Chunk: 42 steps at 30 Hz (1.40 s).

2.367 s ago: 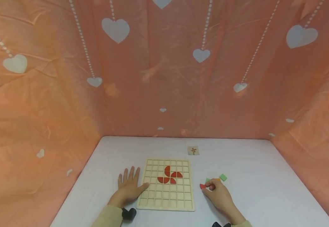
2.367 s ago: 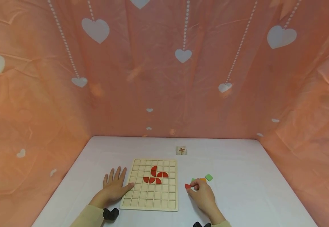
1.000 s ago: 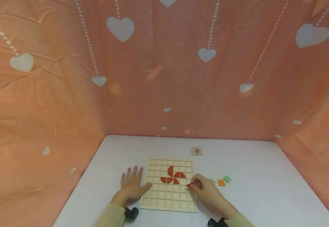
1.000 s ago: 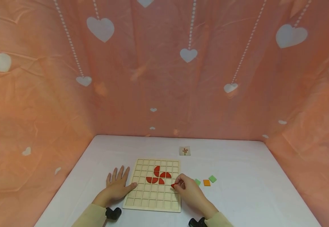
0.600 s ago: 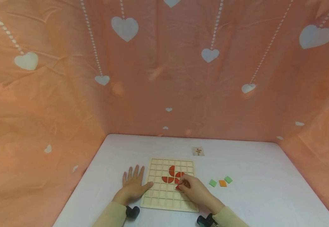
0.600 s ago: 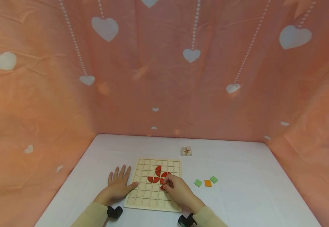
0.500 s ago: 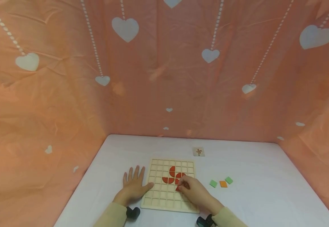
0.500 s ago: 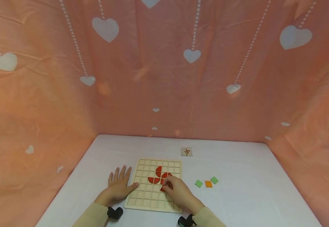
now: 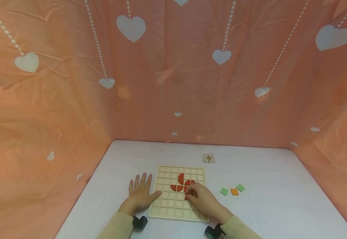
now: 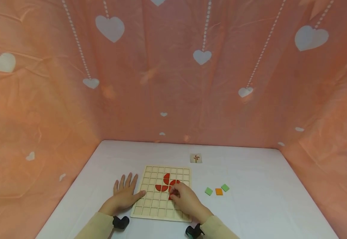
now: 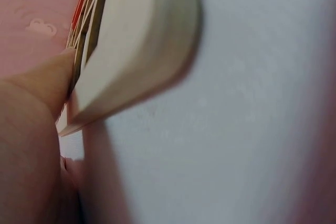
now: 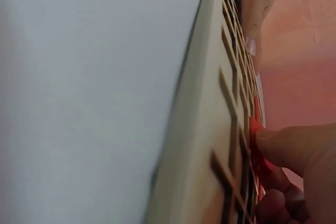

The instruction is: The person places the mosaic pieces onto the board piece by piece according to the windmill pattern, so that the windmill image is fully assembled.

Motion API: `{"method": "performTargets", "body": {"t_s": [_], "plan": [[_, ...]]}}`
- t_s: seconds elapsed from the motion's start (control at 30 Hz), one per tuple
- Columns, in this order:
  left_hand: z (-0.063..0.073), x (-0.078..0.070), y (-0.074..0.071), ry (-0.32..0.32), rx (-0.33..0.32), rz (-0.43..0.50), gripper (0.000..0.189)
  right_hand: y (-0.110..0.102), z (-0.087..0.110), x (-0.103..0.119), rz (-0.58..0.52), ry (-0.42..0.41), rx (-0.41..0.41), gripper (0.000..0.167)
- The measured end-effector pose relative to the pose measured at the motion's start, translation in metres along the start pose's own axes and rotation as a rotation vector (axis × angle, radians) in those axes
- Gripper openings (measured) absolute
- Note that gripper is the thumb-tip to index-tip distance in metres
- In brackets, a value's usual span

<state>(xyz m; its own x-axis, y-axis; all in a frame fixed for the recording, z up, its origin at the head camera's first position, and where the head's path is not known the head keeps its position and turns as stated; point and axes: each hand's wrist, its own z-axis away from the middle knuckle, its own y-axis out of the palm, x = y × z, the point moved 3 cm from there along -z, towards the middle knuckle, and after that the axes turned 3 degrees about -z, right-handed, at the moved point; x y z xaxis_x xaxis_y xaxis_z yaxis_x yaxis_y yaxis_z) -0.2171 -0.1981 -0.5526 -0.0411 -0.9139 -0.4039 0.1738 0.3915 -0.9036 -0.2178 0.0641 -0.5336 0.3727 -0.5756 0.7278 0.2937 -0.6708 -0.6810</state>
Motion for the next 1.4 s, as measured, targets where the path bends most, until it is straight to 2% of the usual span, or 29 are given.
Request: {"method": "performTargets", "body": {"t_s": [0.33,0.57,0.67,1.07,1.4], "plan": [[0.001,-0.003,-0.003,-0.009,0.012,0.002,0.092,0.002,0.001,0.002,0.039,0.006,-0.003,0.013],[0.001,-0.003,-0.004,-0.008,0.009,0.002,0.092,-0.009,0.005,-0.001,0.073,0.029,-0.065,0.018],[0.001,-0.003,-0.005,-0.014,0.012,-0.001,0.091,-0.01,0.006,-0.005,0.089,0.043,-0.068,0.019],[-0.001,-0.005,-0.005,-0.01,0.007,-0.004,0.092,-0.006,0.004,-0.004,0.087,0.055,-0.124,0.017],[-0.001,-0.002,-0.001,-0.016,0.007,0.011,0.092,-0.013,0.01,-0.012,0.015,0.072,-0.104,0.021]]}}
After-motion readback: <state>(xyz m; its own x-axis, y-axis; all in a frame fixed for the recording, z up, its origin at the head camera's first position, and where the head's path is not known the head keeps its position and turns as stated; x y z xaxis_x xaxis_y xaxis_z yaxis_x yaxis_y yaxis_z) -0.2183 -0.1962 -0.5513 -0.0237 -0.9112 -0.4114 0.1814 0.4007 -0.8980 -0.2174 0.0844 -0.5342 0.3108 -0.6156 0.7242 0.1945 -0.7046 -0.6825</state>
